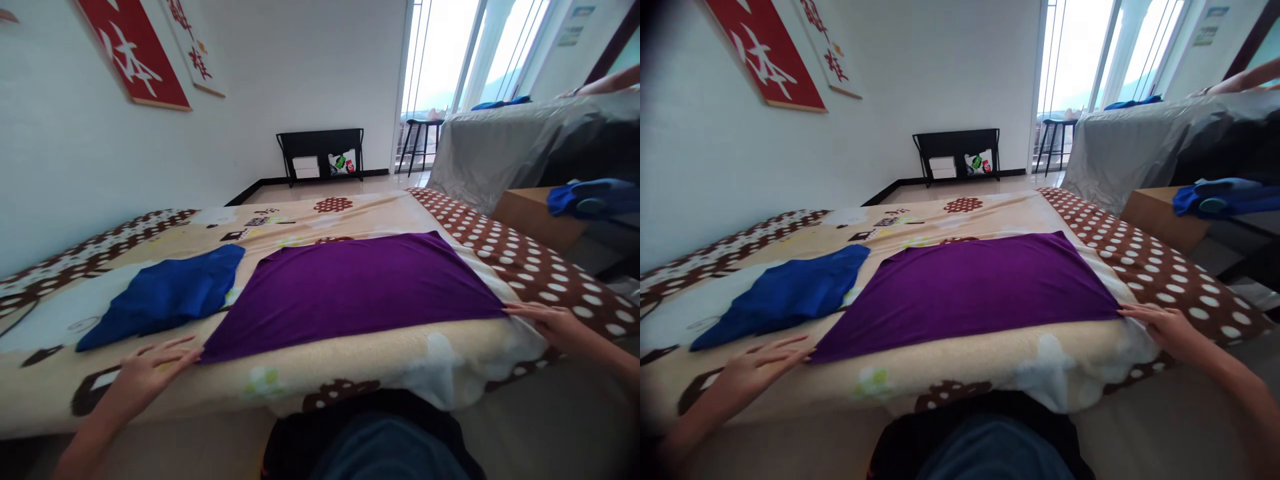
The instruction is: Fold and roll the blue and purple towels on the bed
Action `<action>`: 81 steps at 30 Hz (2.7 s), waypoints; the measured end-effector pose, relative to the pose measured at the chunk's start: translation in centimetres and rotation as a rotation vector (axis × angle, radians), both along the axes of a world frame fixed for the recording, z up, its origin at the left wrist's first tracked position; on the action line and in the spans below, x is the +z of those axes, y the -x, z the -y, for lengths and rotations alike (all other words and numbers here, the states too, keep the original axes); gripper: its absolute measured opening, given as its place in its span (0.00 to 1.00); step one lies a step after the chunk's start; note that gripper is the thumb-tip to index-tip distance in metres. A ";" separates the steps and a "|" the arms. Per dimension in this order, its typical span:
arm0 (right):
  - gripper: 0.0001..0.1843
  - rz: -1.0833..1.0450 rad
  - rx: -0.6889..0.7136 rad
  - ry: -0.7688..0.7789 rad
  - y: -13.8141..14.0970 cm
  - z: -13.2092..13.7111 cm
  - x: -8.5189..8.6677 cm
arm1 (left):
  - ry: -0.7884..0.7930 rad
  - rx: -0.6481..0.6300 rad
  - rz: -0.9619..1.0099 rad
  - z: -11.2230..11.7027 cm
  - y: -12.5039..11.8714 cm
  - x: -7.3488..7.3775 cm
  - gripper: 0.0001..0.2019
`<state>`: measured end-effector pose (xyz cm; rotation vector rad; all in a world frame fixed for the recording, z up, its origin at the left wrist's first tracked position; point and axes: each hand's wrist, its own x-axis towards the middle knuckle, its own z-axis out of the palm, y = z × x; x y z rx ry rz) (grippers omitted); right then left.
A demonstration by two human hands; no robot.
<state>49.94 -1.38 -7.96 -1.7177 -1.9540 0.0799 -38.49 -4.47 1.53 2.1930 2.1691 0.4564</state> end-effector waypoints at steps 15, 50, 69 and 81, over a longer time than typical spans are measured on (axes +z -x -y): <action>0.30 0.052 0.413 0.116 37.0 -20.5 7.4 | 0.105 -0.443 -0.052 -23.8 -27.5 -1.8 0.32; 0.26 0.215 0.372 0.085 38.5 -29.3 4.5 | 0.120 -0.337 -0.168 -31.5 -33.2 -3.2 0.30; 0.37 0.222 -0.284 0.255 11.0 -29.9 1.8 | 0.093 0.130 -0.238 -30.8 -9.3 -3.6 0.32; 0.32 0.218 -0.062 0.112 22.5 -26.8 1.8 | 0.066 0.035 -0.169 -29.1 -22.4 -4.9 0.33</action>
